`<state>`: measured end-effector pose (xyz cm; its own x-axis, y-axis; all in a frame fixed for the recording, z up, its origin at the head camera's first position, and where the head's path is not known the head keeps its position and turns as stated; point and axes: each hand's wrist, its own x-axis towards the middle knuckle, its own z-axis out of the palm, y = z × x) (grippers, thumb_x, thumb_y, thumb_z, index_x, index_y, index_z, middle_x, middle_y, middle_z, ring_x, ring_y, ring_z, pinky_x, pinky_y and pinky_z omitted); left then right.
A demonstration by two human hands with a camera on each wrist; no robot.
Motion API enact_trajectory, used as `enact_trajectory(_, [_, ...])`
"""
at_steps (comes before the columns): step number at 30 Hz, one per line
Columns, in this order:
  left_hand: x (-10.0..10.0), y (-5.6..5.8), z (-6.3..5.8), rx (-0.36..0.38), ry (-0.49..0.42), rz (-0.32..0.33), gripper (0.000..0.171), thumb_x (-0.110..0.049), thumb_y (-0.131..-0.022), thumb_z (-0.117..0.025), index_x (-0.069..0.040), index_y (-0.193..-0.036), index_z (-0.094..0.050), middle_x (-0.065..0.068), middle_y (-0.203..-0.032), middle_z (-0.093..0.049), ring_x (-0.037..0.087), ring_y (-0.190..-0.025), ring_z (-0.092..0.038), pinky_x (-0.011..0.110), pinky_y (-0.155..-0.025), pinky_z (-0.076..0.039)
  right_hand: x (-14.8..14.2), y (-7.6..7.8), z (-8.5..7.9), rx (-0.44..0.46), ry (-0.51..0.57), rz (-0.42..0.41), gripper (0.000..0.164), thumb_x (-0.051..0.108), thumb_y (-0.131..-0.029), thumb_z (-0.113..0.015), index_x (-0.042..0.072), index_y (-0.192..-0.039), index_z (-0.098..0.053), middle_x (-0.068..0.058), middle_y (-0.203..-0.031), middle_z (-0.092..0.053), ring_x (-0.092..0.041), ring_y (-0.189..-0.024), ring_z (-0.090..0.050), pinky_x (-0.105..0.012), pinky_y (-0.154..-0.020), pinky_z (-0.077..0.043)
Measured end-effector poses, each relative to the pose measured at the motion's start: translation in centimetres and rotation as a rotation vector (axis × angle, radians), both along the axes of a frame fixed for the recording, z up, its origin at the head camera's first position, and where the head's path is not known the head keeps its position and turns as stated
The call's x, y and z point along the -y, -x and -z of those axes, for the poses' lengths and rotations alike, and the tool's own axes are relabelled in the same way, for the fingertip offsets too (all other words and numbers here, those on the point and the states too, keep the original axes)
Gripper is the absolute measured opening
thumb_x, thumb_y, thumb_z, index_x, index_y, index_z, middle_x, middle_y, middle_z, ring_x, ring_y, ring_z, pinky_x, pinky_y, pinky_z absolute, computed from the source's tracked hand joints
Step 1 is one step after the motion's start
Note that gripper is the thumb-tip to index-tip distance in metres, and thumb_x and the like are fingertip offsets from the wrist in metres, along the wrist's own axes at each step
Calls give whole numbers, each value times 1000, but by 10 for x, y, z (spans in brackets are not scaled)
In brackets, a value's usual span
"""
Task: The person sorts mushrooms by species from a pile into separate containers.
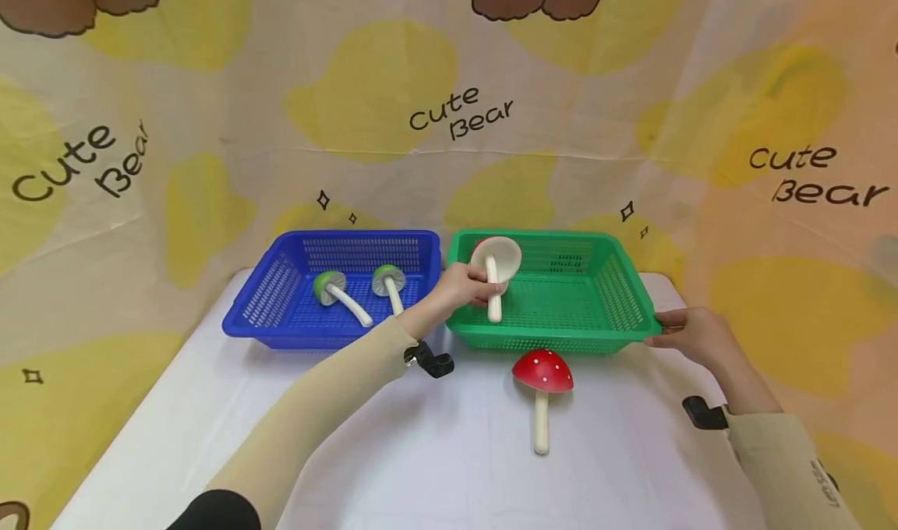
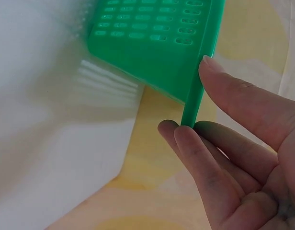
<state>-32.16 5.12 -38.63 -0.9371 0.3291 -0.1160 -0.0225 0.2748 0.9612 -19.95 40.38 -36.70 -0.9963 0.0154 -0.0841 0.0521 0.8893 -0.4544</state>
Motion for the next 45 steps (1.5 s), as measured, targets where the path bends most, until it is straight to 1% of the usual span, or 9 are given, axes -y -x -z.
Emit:
enact_trajectory(4, [0,5,4,-42,95,-14,29,-23,-81,-76,-1,-100,-72,12,-107,-67,17,-85,-68,26,-68,-58,1,2,1,-2,6,-1,77,44,-76,-76,-10,-126,-54,-24,-107,-68,-49,-105,-54,-49,-72,-52])
enact_trajectory(9, [3,-1,4,-152,194,7,46,-37,-84,-71,-6,-118,-66,6,-108,-69,16,-93,-62,21,-65,-49,0,2,1,1,9,-4,76,43,-77,-76,-10,-126,-53,-25,-107,-68,-49,-105,-53,-50,-73,-52])
enact_trajectory(12, [5,-9,1,-200,131,14,48,-34,-84,-71,-7,-123,-62,4,-107,-70,16,-98,-64,23,-71,-54,-1,1,1,3,0,-3,76,43,-77,-76,-10,-127,-53,-24,-105,-69,-50,-106,-53,-50,-73,-52])
enact_trajectory(14, [6,-17,-1,-233,98,15,43,-31,-84,-72,-8,-119,-64,3,-103,-71,15,-96,-65,24,-73,-55,-2,1,1,6,-3,0,76,43,-77,-76,-10,-127,-53,-23,-104,-69,-50,-106,-52,-49,-73,-52])
enact_trajectory(24, [9,-58,8,-300,-2,97,25,-23,-82,-75,-8,-101,-69,2,-89,-71,6,-76,-63,17,-68,-53,-3,0,1,25,0,17,79,46,-76,-76,-10,-127,-52,-25,-106,-68,-50,-105,-52,-50,-72,-52])
enact_trajectory(30, [10,-85,28,-261,-31,171,20,-22,-80,-76,-9,-94,-71,1,-83,-71,7,-69,-64,20,-63,-55,-4,3,2,16,-6,9,77,45,-76,-76,-9,-126,-54,-25,-107,-68,-48,-103,-54,-48,-71,-52])
enact_trajectory(35, [0,-103,49,-195,-1,247,19,-20,-78,-78,-7,-90,-71,0,-77,-71,6,-59,-62,20,-55,-53,-5,3,2,8,-8,12,77,44,-75,-77,-9,-126,-54,-23,-104,-69,-45,-100,-56,-45,-69,-52])
enact_trajectory(39, [-9,-112,63,-154,41,232,20,-19,-75,-81,-7,-86,-71,-2,-71,-69,5,-54,-60,18,-51,-50,-3,2,2,5,-4,17,78,45,-75,-77,-9,-126,-54,-19,-98,-72,-46,-101,-56,-46,-70,-52])
enact_trajectory(45, [-21,-121,77,-64,65,211,16,-17,-74,-81,-6,-80,-71,-2,-61,-65,19,-55,-65,20,-46,-50,-3,2,2,8,3,18,79,46,-74,-77,-9,-126,-55,-22,-103,-70,-46,-102,-55,-46,-70,-53])
